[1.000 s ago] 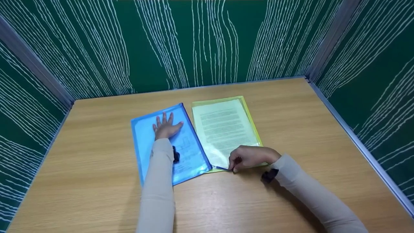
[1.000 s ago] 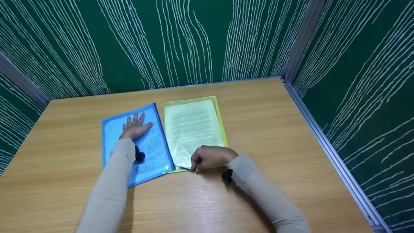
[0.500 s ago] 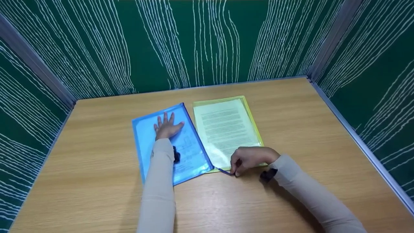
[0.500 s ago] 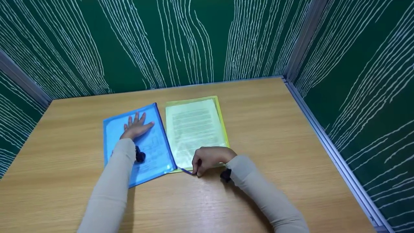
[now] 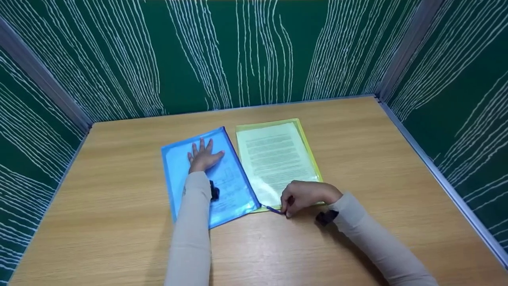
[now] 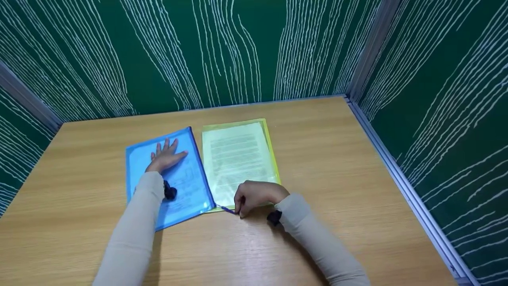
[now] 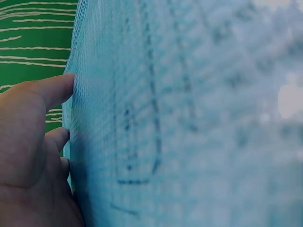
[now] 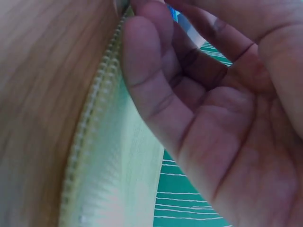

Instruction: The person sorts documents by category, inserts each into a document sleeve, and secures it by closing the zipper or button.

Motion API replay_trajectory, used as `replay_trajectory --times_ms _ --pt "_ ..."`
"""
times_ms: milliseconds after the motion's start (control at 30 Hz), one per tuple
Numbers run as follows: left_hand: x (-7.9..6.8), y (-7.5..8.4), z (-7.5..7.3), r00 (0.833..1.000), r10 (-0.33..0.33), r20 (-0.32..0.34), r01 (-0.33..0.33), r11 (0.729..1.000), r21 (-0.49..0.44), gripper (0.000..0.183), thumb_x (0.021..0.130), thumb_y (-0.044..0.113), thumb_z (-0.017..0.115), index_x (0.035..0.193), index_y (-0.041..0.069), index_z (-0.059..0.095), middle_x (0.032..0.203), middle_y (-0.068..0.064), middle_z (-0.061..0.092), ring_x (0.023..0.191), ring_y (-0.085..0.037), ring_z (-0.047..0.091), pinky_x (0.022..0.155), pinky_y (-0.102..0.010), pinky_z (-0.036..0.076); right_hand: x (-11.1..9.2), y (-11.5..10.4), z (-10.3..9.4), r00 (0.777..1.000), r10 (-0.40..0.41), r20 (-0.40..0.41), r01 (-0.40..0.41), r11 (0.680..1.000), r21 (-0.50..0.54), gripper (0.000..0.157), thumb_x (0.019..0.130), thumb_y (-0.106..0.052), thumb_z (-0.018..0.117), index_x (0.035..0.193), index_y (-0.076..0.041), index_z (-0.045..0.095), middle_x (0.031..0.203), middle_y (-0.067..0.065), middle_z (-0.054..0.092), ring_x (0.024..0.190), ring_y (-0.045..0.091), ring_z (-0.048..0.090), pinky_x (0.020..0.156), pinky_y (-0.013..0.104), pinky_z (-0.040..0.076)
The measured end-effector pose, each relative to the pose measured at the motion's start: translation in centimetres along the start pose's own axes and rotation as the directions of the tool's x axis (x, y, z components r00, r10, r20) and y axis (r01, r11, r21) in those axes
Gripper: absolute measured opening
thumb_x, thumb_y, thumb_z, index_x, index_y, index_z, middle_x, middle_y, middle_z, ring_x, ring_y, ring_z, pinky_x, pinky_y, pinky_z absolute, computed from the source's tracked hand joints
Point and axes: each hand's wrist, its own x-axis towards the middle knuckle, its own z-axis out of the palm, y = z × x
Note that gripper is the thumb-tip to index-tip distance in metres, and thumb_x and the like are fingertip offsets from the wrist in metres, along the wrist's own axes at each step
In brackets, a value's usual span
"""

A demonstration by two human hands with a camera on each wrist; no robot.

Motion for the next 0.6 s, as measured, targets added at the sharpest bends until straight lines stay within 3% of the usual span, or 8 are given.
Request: replay_trajectory --times_ms 200,433,600 --pt "0.1 -0.3 -0.1 0.998 0.049 -0.030 -0.051 0.995 -0.081 0.074 0.094 0.047 0.050 0.155 0.020 0.018 0.163 -0.007 -0.008 0.146 -0.032 -0.022 0.116 -0.056 -0.016 -0.3 -0.2 0.4 0.999 0.002 -0.039 -0.003 1.000 -0.017 0.007 0.080 -0.011 0.077 0.086 -0.012 0.075 0.083 -0.005 0.071 0.070 -0.003 0.052 0.064 0.015 0.047" --pt "0.3 -1.3 -0.2 0.986 0.094 -0.134 -0.121 0.971 -0.206 0.063 0.092 0.030 0.061 0.147 0.009 0.039 0.162 -0.013 0.013 0.149 -0.034 -0.008 0.118 -0.053 -0.009 0.0 -0.3 0.8 0.998 -0.018 -0.060 0.013 0.997 -0.076 0.008 0.080 -0.010 0.077 0.087 -0.011 0.072 0.081 -0.004 0.069 0.069 -0.003 0.052 0.063 0.015 0.047" --pt "0.2 -1.3 -0.1 0.973 0.141 -0.183 -0.187 0.946 -0.265 0.051 0.096 0.023 0.052 0.143 0.003 0.044 0.156 -0.018 0.027 0.148 -0.037 0.009 0.121 -0.049 0.009 -0.2 -0.1 1.1 0.996 -0.055 -0.075 0.045 0.991 -0.122 0.009 0.083 -0.019 0.075 0.088 -0.013 0.072 0.077 -0.008 0.065 0.068 -0.004 0.050 0.063 0.015 0.046"
